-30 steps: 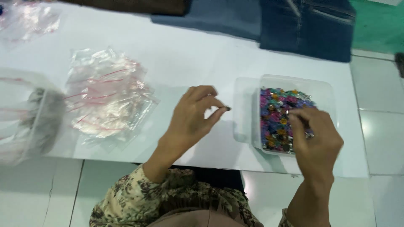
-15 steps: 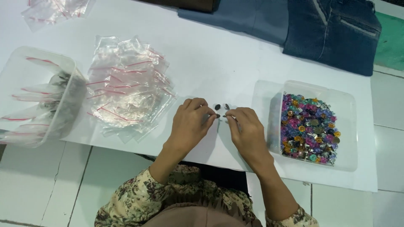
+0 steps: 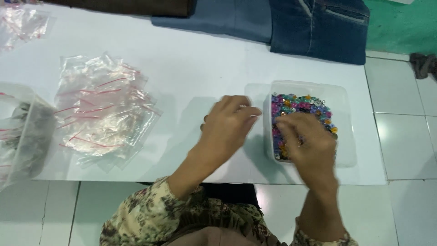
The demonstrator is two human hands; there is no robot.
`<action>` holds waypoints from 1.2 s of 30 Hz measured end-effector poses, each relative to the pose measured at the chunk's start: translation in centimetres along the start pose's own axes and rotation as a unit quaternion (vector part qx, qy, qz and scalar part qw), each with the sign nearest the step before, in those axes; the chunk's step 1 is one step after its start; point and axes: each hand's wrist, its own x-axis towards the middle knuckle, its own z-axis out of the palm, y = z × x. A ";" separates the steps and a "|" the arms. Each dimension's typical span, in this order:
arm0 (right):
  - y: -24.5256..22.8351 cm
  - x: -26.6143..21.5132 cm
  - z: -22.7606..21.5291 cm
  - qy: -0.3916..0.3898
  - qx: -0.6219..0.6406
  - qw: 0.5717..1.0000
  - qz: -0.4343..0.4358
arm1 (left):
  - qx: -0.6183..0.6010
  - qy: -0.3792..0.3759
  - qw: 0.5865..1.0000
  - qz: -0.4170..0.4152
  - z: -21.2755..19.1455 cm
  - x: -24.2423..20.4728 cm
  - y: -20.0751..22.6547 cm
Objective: Sorting buttons from a large container and placing them into small plastic bags for kitting.
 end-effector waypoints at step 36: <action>8.9 -2.1 -1.9 0.017 -0.090 0.995 0.027 | 0.033 0.019 0.994 0.098 4.2 2.6 3.3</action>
